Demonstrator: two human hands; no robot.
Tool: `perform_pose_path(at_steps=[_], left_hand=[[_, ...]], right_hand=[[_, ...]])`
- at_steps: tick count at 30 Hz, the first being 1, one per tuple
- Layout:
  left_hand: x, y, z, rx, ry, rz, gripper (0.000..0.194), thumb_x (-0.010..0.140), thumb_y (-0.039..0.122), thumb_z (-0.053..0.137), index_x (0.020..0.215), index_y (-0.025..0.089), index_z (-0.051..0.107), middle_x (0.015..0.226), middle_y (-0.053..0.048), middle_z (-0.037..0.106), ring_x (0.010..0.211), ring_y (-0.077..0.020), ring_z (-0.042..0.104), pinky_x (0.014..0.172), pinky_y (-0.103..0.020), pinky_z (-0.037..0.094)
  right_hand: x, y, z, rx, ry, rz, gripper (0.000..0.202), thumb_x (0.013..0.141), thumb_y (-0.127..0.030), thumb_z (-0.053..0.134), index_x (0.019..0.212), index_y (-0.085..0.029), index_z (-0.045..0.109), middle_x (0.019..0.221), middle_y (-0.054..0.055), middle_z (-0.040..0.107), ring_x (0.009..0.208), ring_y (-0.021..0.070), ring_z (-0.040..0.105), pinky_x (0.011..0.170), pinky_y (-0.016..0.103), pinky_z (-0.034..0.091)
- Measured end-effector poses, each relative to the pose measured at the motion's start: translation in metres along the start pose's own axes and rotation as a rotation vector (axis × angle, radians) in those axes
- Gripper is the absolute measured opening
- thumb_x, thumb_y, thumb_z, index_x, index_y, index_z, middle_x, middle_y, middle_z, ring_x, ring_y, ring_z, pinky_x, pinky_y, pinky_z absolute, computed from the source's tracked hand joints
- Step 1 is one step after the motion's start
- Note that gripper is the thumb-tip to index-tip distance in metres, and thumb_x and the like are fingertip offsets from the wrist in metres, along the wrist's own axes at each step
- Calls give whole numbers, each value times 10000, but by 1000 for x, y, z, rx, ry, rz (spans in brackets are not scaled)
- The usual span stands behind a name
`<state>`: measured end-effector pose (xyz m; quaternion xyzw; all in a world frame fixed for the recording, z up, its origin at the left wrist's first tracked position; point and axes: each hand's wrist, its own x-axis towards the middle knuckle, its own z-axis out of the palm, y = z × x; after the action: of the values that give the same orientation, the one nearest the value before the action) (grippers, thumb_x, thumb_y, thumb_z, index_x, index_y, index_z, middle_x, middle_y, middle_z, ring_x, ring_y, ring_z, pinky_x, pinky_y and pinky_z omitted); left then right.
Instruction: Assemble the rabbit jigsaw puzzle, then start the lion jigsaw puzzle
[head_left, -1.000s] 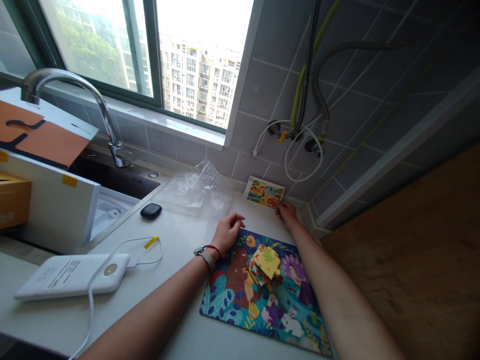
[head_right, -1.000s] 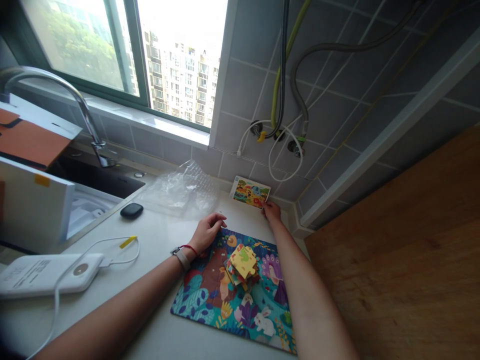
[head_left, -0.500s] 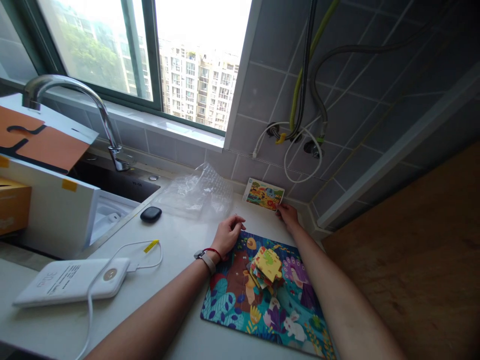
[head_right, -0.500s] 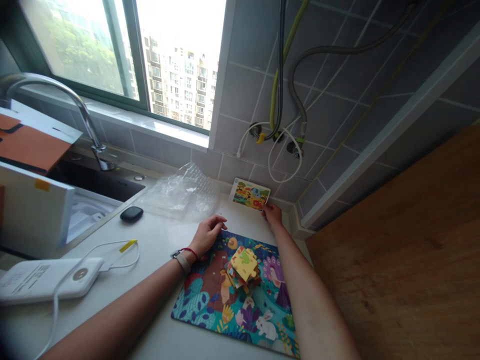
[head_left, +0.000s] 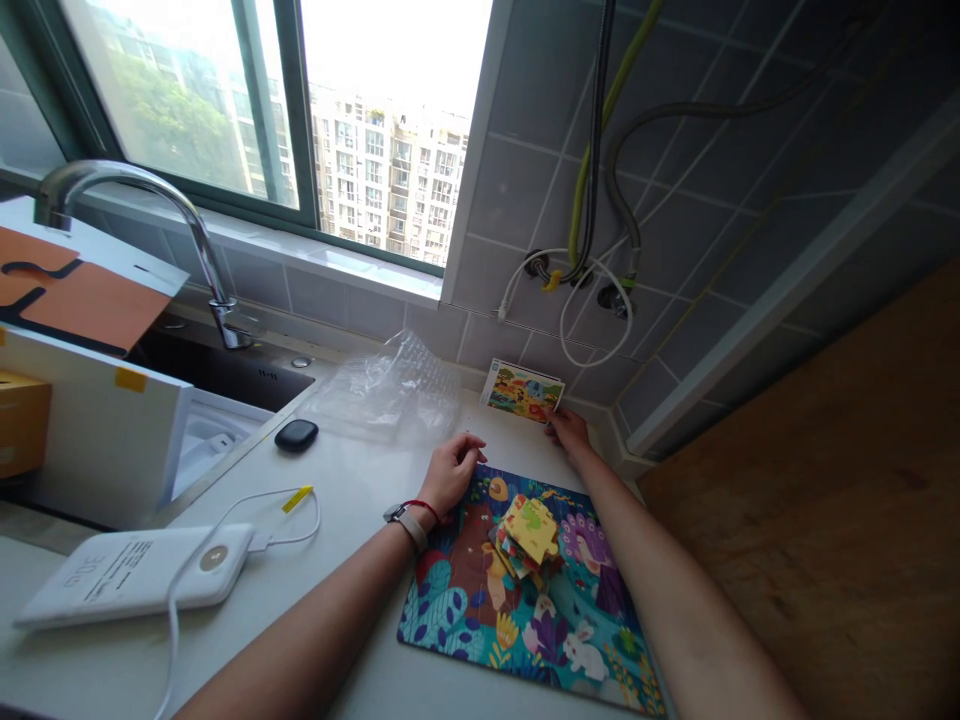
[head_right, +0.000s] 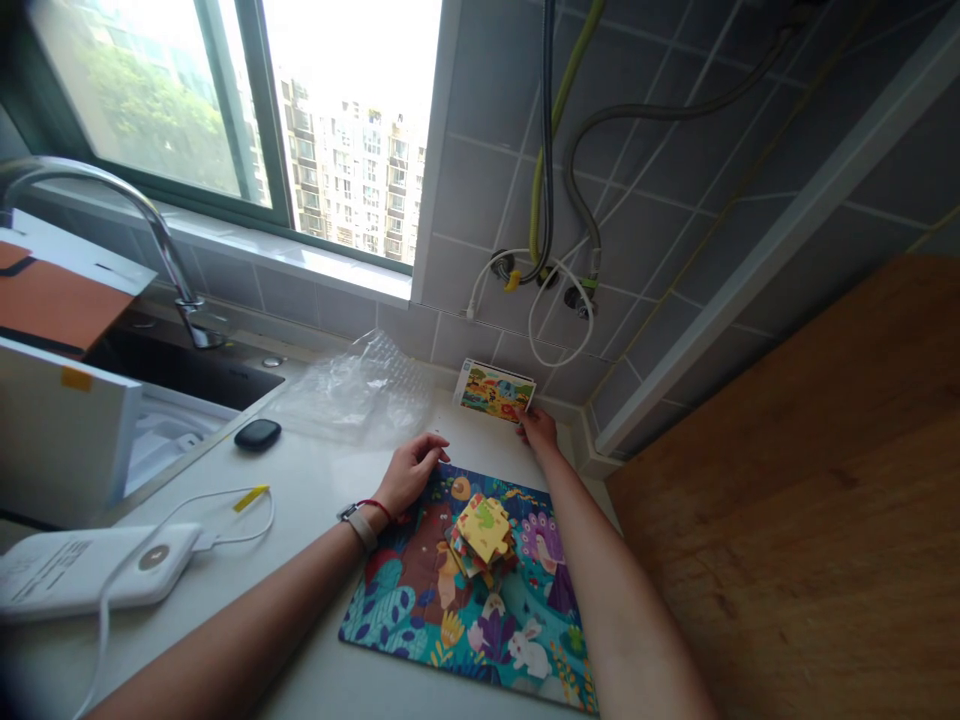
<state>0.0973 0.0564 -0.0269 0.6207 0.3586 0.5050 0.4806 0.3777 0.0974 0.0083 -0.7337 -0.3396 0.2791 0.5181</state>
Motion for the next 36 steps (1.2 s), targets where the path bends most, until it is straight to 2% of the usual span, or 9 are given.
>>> perform_pose_path(at_steps=[8,13,17,22,25,28,32,34,36], left_hand=[[1,-2,-1,19,-5,0,245,874,321,555,961,179,734,798,-46,776,736,-182,710,704,-280,541],[1,2,-2,35,-24,-8,255,877,321,542,975,178,729,817,-51,781,743,-183,711,721,-284,546],[2,2,-3,47,-33,-11,254,875,331,545,980,182,722,822,-49,781,740,-183,705,728,-288,546],[-1,7,-3,74,-72,-4,277,906,391,578,1025,182,715,854,-66,787,768,-201,718,758,-310,561],[-6,20,-5,107,-174,20,336,935,467,616,1100,195,726,925,-81,797,846,-221,743,828,-332,581],[-12,36,-6,119,-432,76,490,929,516,685,1328,231,678,1204,-117,769,1075,-260,738,969,-369,572],[-23,48,-4,170,-763,181,1129,619,466,982,1591,258,447,1541,-169,558,1406,-367,555,1166,-455,462],[-29,48,0,299,-812,223,1294,536,465,1017,1634,257,367,1582,-182,505,1443,-399,506,1207,-502,408],[-33,45,5,416,-811,253,1322,536,479,1013,1647,252,333,1583,-188,497,1452,-417,487,1221,-537,376]], right_hand=[[-11,-6,-8,68,125,-20,592,751,-469,844,1229,-178,651,949,70,747,538,124,630,402,207,436],[-55,-8,-26,134,199,-112,681,756,-629,752,1268,-199,624,1028,67,727,656,129,641,463,199,418],[-124,1,-48,146,112,-194,683,698,-742,749,1103,-193,706,1046,88,749,752,168,666,552,234,493],[-193,15,-64,25,-193,-274,683,855,-803,587,1177,-216,720,1159,136,757,1005,274,704,781,332,585],[-207,16,-64,-35,-309,-307,717,887,-802,543,1298,-230,677,1266,130,719,1111,297,688,916,393,577],[-211,17,-60,-126,-384,-357,727,889,-752,596,1383,-220,636,1358,137,666,1232,314,641,1031,437,531],[-213,22,-53,-239,-395,-387,737,864,-682,687,1424,-209,615,1458,150,604,1367,336,553,1177,499,408],[-212,27,-50,-255,-369,-381,714,880,-665,672,1411,-189,627,1443,161,608,1371,332,549,1191,500,394],[-211,31,-48,-269,-325,-378,684,889,-653,661,1373,-170,655,1408,170,622,1357,328,559,1190,493,399]])
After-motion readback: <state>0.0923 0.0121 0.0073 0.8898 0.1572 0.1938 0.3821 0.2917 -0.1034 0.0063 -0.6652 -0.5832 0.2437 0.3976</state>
